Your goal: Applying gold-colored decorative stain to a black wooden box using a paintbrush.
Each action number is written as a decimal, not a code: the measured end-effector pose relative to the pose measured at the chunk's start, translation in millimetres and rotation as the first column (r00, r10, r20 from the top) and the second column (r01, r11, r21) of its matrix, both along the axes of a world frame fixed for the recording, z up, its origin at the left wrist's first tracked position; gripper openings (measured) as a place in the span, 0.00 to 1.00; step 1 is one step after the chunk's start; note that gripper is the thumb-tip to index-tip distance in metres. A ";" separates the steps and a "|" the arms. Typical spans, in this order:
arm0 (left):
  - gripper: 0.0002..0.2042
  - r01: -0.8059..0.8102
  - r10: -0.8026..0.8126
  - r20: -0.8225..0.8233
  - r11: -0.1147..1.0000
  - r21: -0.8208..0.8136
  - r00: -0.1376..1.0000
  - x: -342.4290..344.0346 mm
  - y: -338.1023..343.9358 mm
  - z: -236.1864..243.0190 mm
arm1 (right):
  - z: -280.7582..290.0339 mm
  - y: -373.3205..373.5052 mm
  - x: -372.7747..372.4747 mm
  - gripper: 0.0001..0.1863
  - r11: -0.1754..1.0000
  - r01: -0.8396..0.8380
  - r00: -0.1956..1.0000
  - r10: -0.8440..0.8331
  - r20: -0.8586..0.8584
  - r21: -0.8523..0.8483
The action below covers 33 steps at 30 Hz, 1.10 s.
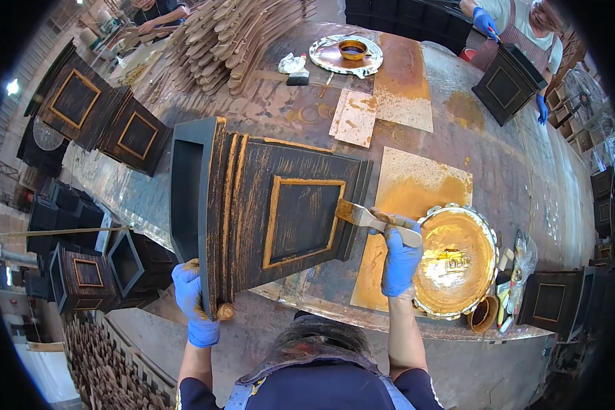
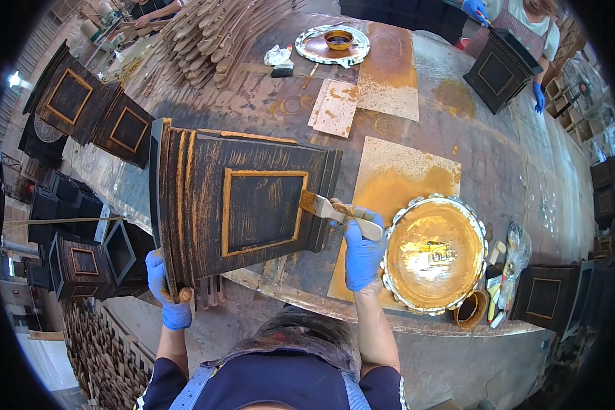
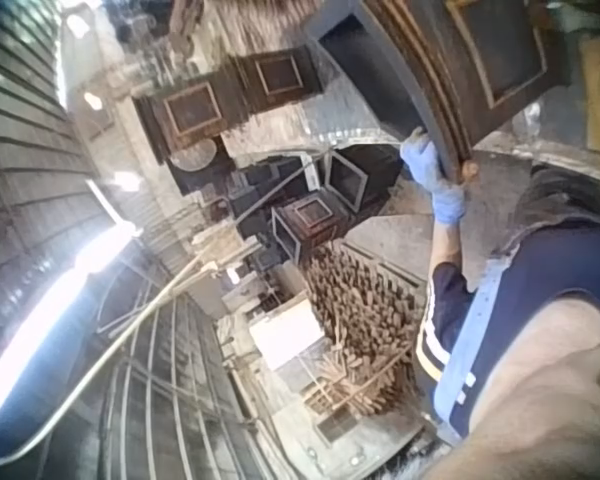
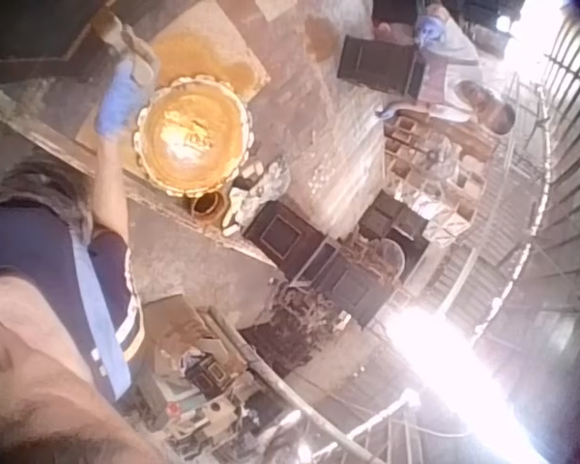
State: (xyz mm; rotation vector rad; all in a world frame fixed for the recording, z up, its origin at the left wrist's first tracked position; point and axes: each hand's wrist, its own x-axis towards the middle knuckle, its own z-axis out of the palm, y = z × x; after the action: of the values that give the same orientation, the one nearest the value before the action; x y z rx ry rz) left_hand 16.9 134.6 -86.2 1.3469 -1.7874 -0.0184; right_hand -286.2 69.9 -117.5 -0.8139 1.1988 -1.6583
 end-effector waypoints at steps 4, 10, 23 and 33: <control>0.10 -0.049 0.049 -0.025 0.999 0.003 0.998 -5.9 1.2 4.4 | 1.4 -1.5 1.3 0.10 1.000 0.022 0.999 -0.022 0.037 0.010; 0.10 -0.036 0.036 0.010 0.999 -0.004 0.999 -11.2 -0.3 12.1 | 2.5 -0.2 2.0 0.09 1.000 0.018 1.000 -0.018 -0.007 0.021; 0.30 0.019 -0.021 0.051 0.999 0.025 0.998 -2.1 1.8 7.4 | 5.8 -1.1 6.0 0.10 0.998 0.036 0.997 -0.033 0.069 -0.053; 0.29 0.040 -0.041 0.024 0.999 0.016 0.999 1.2 2.0 3.4 | 3.2 -1.2 4.2 0.10 0.999 0.036 0.999 -0.036 0.026 0.003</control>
State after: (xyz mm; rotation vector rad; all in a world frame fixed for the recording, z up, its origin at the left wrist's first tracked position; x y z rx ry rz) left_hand 18.1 136.6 -82.7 1.3271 -1.8383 -0.0383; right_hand -281.9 68.7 -114.3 -0.7710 1.2028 -1.6913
